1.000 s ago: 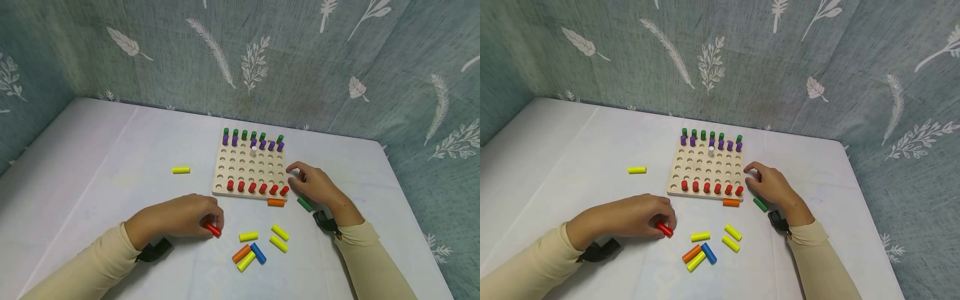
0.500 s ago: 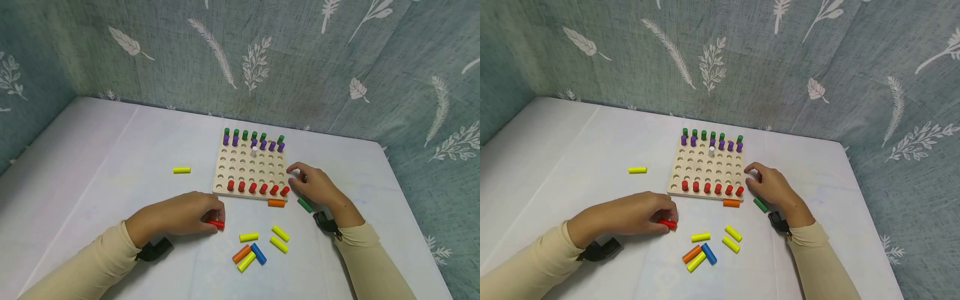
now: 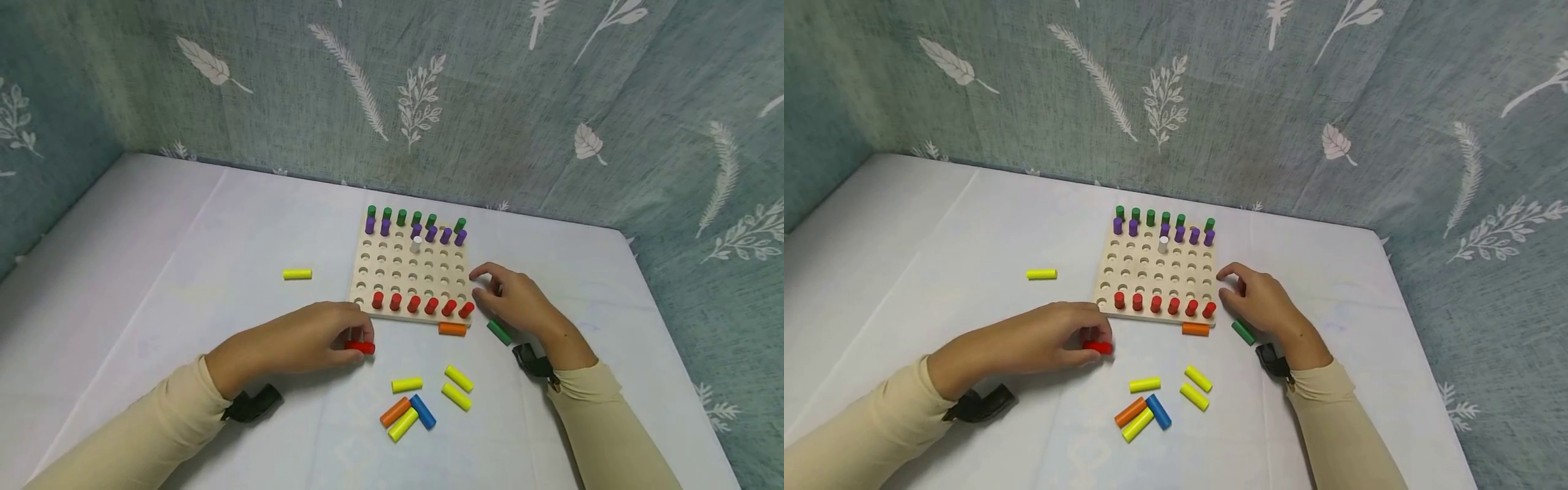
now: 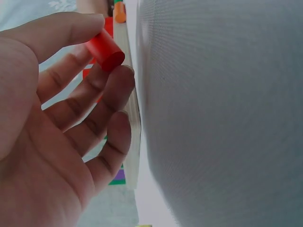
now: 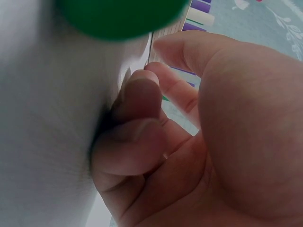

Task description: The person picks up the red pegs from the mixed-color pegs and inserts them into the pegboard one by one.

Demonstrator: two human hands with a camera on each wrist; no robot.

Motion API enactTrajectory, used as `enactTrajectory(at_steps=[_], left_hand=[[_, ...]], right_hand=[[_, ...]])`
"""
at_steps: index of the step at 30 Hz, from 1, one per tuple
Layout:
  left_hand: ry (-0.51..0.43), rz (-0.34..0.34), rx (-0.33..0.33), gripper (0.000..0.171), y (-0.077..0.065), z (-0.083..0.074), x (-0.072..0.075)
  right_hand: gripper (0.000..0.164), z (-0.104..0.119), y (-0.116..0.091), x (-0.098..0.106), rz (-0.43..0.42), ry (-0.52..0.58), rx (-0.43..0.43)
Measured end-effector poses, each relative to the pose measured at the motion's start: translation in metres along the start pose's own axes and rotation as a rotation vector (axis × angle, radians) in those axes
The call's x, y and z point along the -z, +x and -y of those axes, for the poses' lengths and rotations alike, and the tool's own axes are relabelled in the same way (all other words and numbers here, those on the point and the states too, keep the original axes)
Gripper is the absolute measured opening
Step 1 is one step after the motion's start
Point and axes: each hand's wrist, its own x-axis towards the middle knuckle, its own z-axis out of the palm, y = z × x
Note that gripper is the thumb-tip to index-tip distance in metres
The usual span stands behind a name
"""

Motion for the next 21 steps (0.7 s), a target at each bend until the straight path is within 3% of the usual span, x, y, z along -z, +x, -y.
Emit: enactTrajectory(at_steps=[21], left_hand=[[-0.001, -0.041, 0.013, 0.020, 0.0026, -0.0008, -0.0005]], right_hand=[[0.032, 0.0003, -0.0002, 0.0001, -0.009, -0.005, 0.001]])
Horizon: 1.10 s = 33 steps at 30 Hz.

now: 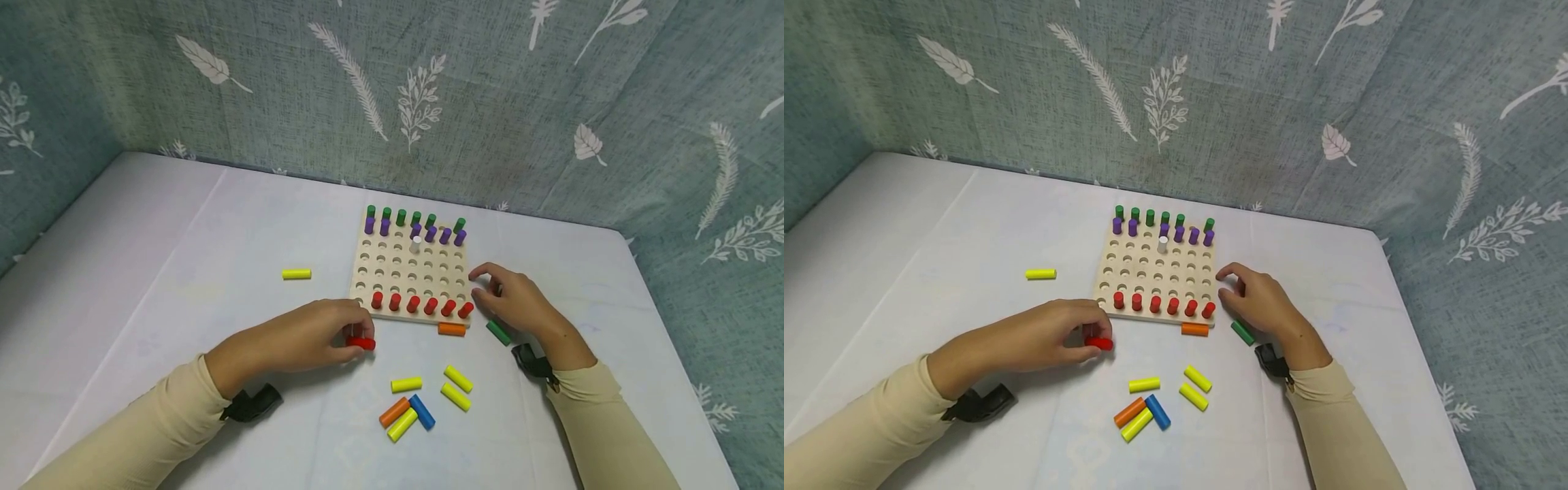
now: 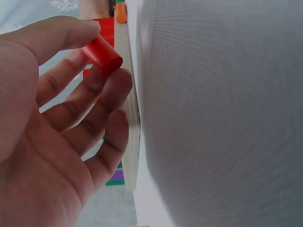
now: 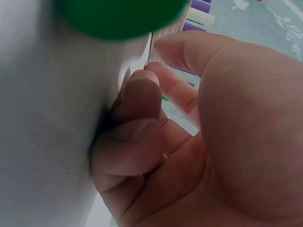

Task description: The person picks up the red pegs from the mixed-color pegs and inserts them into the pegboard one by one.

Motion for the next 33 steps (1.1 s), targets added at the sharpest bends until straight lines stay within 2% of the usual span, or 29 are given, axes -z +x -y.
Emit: enactTrajectory(at_steps=[6, 19, 33], left_hand=[[-0.004, 0.003, -0.011, 0.020, 0.0002, 0.0024, -0.0010], [-0.012, 0.009, 0.009, 0.021, 0.0014, 0.0066, -0.0026], [0.019, 0.005, 0.025, 0.021, 0.0033, 0.0083, -0.0050]], right_hand=[[0.032, -0.0002, -0.0006, -0.0005, 0.001, 0.002, 0.003], [0.033, -0.0006, 0.0000, 0.0000, 0.006, 0.014, 0.002], [0.033, 0.0015, -0.0016, 0.0009, -0.002, 0.018, 0.003]])
